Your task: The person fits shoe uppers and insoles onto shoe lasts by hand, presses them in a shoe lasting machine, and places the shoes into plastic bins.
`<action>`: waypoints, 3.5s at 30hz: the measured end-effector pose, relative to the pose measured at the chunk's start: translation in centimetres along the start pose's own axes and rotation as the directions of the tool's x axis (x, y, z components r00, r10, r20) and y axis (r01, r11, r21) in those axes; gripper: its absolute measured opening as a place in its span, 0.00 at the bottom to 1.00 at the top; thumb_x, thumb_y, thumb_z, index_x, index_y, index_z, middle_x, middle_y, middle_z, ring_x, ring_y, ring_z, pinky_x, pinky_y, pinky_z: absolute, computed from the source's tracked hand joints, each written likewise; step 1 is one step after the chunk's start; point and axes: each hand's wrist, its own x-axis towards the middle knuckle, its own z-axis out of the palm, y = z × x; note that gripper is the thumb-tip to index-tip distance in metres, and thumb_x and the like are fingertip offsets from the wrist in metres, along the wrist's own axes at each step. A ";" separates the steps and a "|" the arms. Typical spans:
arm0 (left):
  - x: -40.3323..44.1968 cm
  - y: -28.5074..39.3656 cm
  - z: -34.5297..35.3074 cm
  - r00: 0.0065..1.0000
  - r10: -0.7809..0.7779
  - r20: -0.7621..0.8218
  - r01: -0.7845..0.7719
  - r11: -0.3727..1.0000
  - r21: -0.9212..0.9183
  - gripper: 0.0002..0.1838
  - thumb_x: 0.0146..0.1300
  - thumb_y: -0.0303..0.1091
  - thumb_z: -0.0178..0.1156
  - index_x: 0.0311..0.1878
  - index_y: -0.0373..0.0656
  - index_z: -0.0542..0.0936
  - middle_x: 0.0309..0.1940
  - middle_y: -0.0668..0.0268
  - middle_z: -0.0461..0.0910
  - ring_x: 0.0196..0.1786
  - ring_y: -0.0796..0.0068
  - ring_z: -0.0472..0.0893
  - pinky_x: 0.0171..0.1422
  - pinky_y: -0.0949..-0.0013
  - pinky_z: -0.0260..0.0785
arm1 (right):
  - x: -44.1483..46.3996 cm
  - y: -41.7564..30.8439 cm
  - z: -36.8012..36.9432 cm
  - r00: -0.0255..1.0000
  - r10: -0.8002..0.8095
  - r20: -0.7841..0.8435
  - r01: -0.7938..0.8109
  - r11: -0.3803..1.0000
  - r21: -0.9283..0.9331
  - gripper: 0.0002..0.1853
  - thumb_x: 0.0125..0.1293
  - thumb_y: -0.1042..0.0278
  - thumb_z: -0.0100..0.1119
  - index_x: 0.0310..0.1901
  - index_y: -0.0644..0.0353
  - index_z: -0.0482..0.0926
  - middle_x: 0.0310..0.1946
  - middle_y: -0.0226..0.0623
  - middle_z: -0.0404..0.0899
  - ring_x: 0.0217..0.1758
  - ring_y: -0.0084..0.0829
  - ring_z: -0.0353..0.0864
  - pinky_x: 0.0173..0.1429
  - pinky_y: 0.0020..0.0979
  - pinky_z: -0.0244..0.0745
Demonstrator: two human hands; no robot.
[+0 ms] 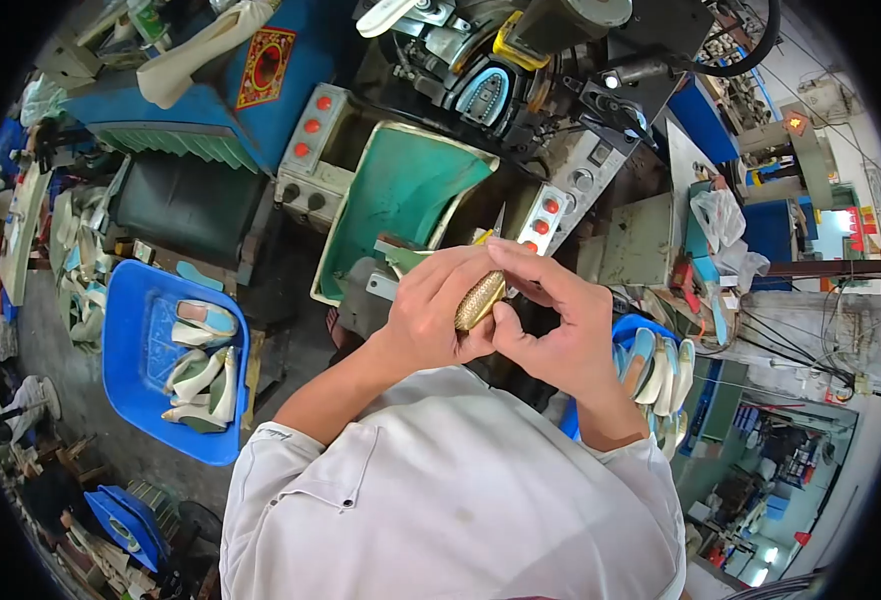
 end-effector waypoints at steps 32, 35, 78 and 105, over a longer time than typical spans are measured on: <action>-0.7 7.5 -8.1 0.852 -0.429 -0.300 0.382 0.901 -0.205 0.27 0.89 0.52 0.47 0.64 0.34 0.78 0.53 0.54 0.89 0.57 0.64 0.88 0.66 0.61 0.80 | 3.6 5.5 6.5 0.812 -0.538 0.226 0.436 0.817 0.378 0.64 0.53 0.41 0.90 0.83 0.65 0.61 0.78 0.56 0.71 0.76 0.50 0.77 0.80 0.49 0.71; -2.1 6.8 -11.6 0.734 -0.549 -0.400 0.395 0.824 -0.406 0.33 0.88 0.61 0.44 0.66 0.35 0.76 0.57 0.53 0.87 0.61 0.62 0.86 0.69 0.58 0.79 | 0.6 7.8 9.9 0.896 -0.324 0.303 0.232 0.924 0.302 0.62 0.45 0.64 0.93 0.81 0.64 0.64 0.72 0.50 0.78 0.71 0.48 0.81 0.77 0.45 0.76; -42.4 -1.2 -46.5 -0.466 -0.477 -0.746 0.351 0.674 -0.650 0.27 0.88 0.57 0.48 0.65 0.44 0.81 0.54 0.60 0.84 0.55 0.67 0.85 0.62 0.58 0.80 | -3.2 -1.6 40.7 0.482 0.380 0.789 -0.577 0.816 -0.041 0.40 0.66 0.76 0.80 0.77 0.66 0.68 0.73 0.54 0.77 0.68 0.37 0.83 0.69 0.40 0.85; -6.7 -6.2 -9.0 0.959 -0.242 -0.148 0.283 0.784 0.552 0.43 0.81 0.40 0.66 0.89 0.41 0.54 0.80 0.46 0.60 0.77 0.47 0.74 0.76 0.47 0.78 | -41.7 22.8 -2.9 0.119 0.397 -0.910 -0.637 0.734 0.237 0.15 0.67 0.75 0.72 0.54 0.64 0.85 0.44 0.43 0.86 0.43 0.35 0.89 0.50 0.36 0.85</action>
